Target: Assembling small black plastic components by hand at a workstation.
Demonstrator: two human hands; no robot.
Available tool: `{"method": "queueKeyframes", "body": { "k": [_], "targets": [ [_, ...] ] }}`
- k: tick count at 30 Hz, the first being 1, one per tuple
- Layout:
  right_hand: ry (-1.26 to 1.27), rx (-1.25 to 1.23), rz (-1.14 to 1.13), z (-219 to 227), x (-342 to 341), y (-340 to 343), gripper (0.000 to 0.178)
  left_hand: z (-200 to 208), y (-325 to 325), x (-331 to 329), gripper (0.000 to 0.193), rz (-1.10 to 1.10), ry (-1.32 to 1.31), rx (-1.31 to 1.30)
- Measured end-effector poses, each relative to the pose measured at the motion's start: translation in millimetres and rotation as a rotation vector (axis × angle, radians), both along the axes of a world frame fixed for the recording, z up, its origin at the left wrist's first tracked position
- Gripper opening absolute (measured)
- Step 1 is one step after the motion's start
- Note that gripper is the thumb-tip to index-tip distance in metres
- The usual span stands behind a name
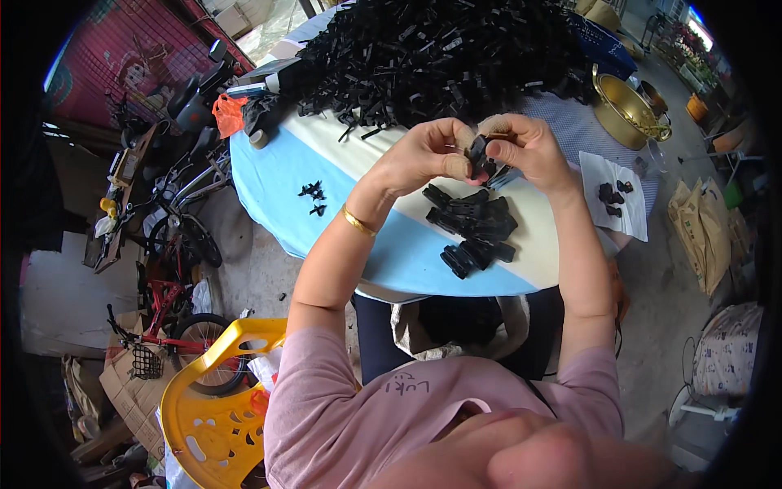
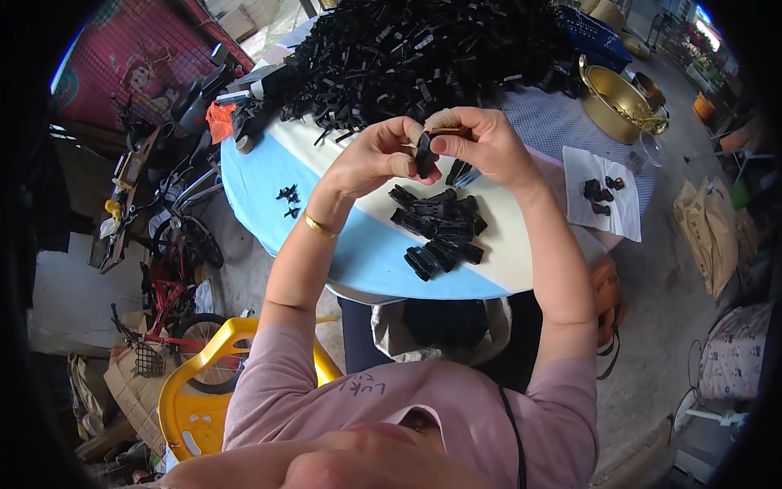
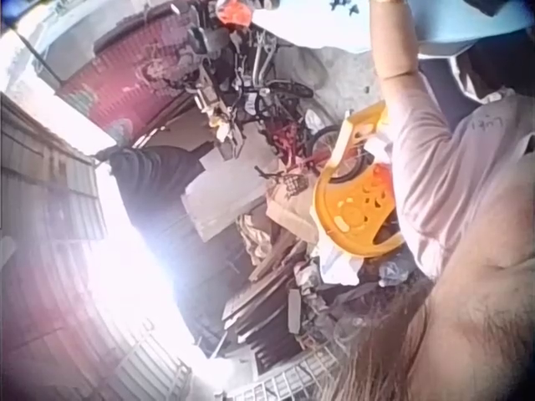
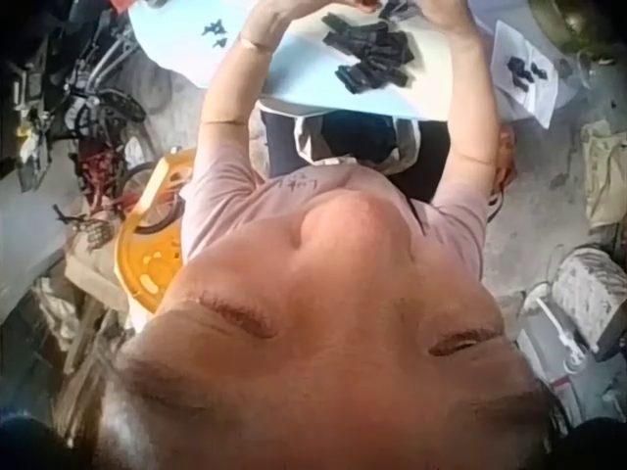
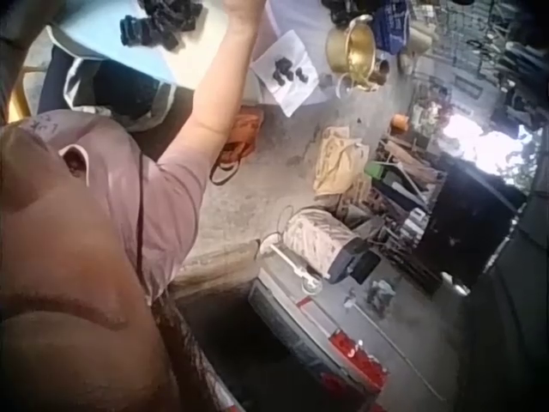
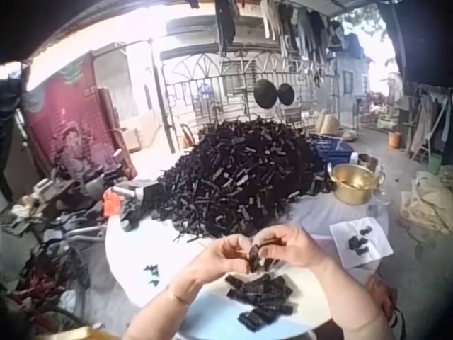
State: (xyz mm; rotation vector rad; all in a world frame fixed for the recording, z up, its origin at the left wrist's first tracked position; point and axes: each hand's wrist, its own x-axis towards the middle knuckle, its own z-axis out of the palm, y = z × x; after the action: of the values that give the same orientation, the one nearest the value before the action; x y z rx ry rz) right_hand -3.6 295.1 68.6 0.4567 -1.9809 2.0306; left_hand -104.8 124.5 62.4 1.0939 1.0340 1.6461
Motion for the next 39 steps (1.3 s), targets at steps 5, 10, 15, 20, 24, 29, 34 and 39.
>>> {"method": "queueKeyframes", "body": {
  "k": [5, 10, 15, 20, 24, 29, 34, 39],
  "targets": [
    [0.04, 0.061, 0.04, 3, 1, -5, 0.018, -5, 2, 3, 0.017, 0.02, -0.072, 0.033],
    [0.001, 0.05, -0.241, 0, 1, -15, 0.015, -6, 8, 9, 0.017, 0.417, 0.069, 0.043],
    [0.05, 0.242, -0.34, -4, 1, -21, 0.012, -7, 12, 16, 0.024, 0.661, 0.2, 0.132],
    [0.055, 0.285, -0.349, -3, 2, -25, 0.011, -6, 10, 24, 0.024, 0.626, 0.138, 0.166],
    [-0.099, 0.231, -0.348, -1, 2, -26, 0.012, -14, 12, 26, 0.018, 0.774, 0.374, 0.228],
    [-0.268, 0.192, -0.197, 2, -2, -7, 0.011, -6, 8, 22, 0.024, 0.768, 0.71, 0.047],
    [-0.356, 0.104, -0.058, 6, 2, 26, 0.011, 5, -4, 8, 0.053, 0.221, 0.538, -0.223],
    [-0.292, 0.193, -0.345, -6, -6, 27, 0.014, -25, 8, -14, 0.033, 0.332, 1.111, -0.251]
  ]
}}
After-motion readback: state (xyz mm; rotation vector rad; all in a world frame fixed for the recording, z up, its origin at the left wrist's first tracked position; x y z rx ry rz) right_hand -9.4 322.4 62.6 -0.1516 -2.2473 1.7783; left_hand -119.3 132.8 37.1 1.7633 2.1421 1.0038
